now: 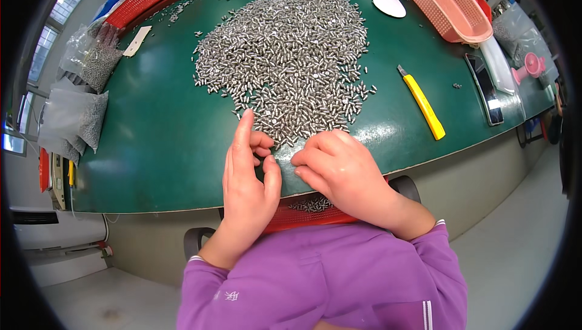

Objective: Picking and inspecting small metal pins from a pile on a workbench for assembly or quality control.

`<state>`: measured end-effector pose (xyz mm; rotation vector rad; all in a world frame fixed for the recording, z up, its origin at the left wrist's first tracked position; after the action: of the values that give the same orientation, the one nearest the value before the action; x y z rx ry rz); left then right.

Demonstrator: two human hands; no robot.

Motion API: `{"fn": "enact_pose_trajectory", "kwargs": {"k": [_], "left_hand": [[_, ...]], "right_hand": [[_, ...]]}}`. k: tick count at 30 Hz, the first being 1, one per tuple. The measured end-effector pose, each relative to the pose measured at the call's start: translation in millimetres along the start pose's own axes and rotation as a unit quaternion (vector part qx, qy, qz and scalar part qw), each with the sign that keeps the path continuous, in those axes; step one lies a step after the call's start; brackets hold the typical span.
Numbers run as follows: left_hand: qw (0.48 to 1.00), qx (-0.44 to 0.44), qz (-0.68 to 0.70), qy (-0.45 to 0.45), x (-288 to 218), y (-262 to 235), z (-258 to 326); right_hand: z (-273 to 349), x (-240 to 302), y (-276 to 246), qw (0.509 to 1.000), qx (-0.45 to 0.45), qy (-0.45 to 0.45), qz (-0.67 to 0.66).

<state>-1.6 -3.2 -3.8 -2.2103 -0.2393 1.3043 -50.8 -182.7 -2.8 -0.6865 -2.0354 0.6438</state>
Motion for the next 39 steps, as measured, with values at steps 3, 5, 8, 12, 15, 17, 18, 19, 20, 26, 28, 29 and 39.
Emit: {"fn": "enact_pose_trajectory", "kwargs": {"k": [3,5,8,12,15,17,18,19,20,26,28,29,39], "left_hand": [[0.999,-0.001,-0.051,0.018,2.9,-0.2,0.9],[0.997,0.009,-0.072,0.022,1.5,1.6,-0.6],[0.996,0.029,-0.077,0.029,3.3,5.0,-2.4],[0.997,0.056,-0.040,0.030,-1.9,8.5,-4.4],[0.997,0.067,-0.026,0.020,-6.1,13.2,-7.5],[0.997,0.072,-0.009,0.018,-5.9,16.2,-10.0],[0.997,0.074,0.004,0.023,-4.2,17.9,-11.4],[0.997,0.076,0.017,0.028,-3.3,19.4,-12.2],[0.997,0.076,0.017,0.028,-3.7,20.0,-12.3],[0.997,0.068,0.008,0.044,-2.9,17.1,-8.5],[0.996,0.069,0.010,0.061,-2.3,15.9,-7.7],[0.996,0.069,0.009,0.061,-2.6,15.5,-7.4],[0.994,0.069,0.010,0.081,-3.5,14.2,-6.7]], "right_hand": [[2.1,2.9,-7.3,0.998,0.050,-0.003,-0.023],[7.5,4.6,-14.1,0.989,0.131,-0.027,-0.069],[7.2,9.6,-24.2,0.989,0.121,-0.023,-0.084],[1.8,2.6,-36.4,0.997,0.013,0.058,0.038],[0.6,-3.5,-36.1,0.993,-0.008,0.097,0.066],[1.2,-6.5,-30.5,0.990,-0.017,0.119,0.069],[1.0,-8.1,-25.5,0.993,-0.023,0.102,0.056],[0.3,-8.8,-22.4,0.995,-0.029,0.085,0.042],[-0.3,-8.4,-21.1,0.995,-0.022,0.089,0.038],[-2.6,-9.0,-15.0,0.998,-0.033,0.046,-0.001],[-2.0,-8.9,-14.2,0.999,-0.034,0.038,-0.013],[-2.1,-8.5,-13.7,0.999,-0.035,0.029,-0.025],[-0.5,-8.1,-18.1,0.998,-0.020,0.051,0.005]]}}
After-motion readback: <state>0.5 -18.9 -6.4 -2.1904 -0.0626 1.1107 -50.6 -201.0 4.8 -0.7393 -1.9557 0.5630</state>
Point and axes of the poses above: each hand's wrist, its own z-axis away from the middle knuckle, its own y-axis out of the palm, x = y × z, the point moved 1 cm from there along -z, towards the middle knuckle, and after that the axes turned 2 degrees about -y, right-handed, at the moved point
